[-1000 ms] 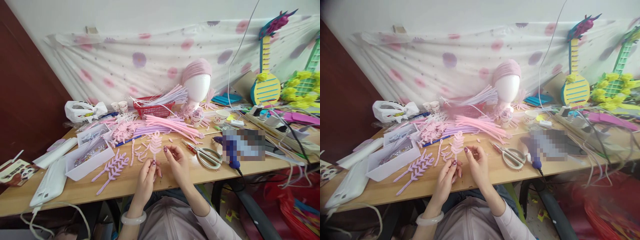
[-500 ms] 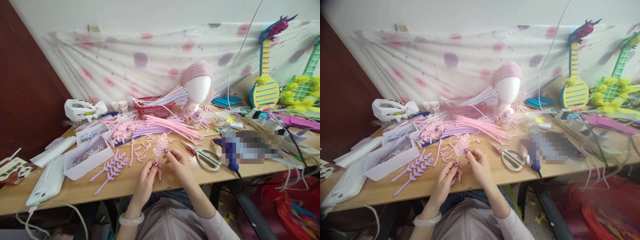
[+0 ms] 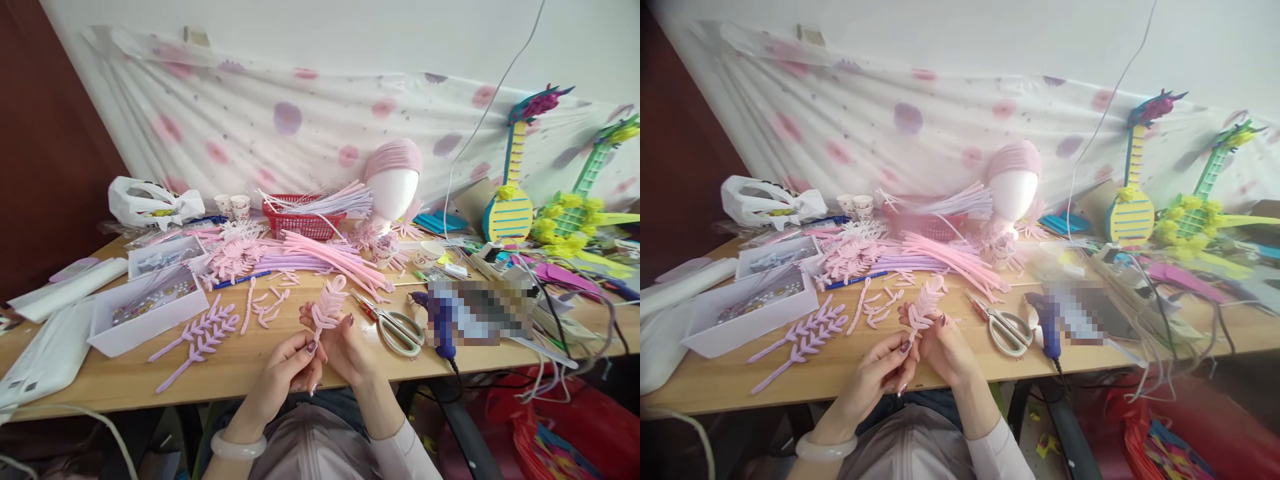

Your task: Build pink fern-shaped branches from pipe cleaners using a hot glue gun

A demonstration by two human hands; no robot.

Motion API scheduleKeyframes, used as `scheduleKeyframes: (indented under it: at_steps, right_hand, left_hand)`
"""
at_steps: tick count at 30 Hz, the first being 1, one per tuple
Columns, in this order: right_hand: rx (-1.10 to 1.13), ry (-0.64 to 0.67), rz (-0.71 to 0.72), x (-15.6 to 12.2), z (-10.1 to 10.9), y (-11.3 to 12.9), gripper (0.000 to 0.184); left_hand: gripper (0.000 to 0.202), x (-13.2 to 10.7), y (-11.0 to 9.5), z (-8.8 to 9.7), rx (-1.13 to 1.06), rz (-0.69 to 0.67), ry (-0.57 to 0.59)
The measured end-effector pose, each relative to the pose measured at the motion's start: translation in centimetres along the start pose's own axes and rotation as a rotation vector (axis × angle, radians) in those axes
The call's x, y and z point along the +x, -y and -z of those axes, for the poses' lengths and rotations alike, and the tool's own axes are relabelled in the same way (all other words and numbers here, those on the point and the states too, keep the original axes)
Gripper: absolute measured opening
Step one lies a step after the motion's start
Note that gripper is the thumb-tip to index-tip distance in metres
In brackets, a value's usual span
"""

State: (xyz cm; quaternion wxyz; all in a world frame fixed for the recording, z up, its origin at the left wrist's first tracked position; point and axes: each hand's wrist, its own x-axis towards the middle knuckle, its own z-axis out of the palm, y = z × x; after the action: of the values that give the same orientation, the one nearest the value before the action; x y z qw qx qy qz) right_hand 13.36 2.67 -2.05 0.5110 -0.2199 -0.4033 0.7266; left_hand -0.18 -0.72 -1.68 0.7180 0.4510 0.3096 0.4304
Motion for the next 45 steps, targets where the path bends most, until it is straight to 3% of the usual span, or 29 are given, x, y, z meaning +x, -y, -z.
scheduleKeyframes:
  at_steps: [19,22,29,34,38,45]
  right_hand:
    - [-0.016,-0.097,0.064,0.2,0.1,0.0,0.059]
    - [-0.010,-0.073,0.068,0.1,0.2,0.0,0.059]
    - [-0.073,0.066,0.074,-0.4,0.7,-0.1,0.083]
    - [-0.041,0.064,0.054,-0.8,0.5,-0.1,0.071]
    - [-0.032,0.061,0.062,-0.7,0.6,-0.3,0.071]
    - [-0.007,0.105,0.105,-0.7,0.3,0.1,0.057]
  left_hand:
    - [0.033,0.1,0.4,-0.5,-0.017,0.008,0.062]
    - [0.032,0.1,0.5,-0.6,-0.024,0.013,0.061]
    - [0.034,0.3,0.6,-0.7,-0.047,0.009,0.057]
    - [0.034,0.0,0.3,-1.3,-0.067,0.022,0.041]
    - [0.034,-0.1,0.4,-1.7,-0.085,0.003,0.041]
    - [0.030,-0.1,0.9,-1.4,-0.116,-0.017,0.098]
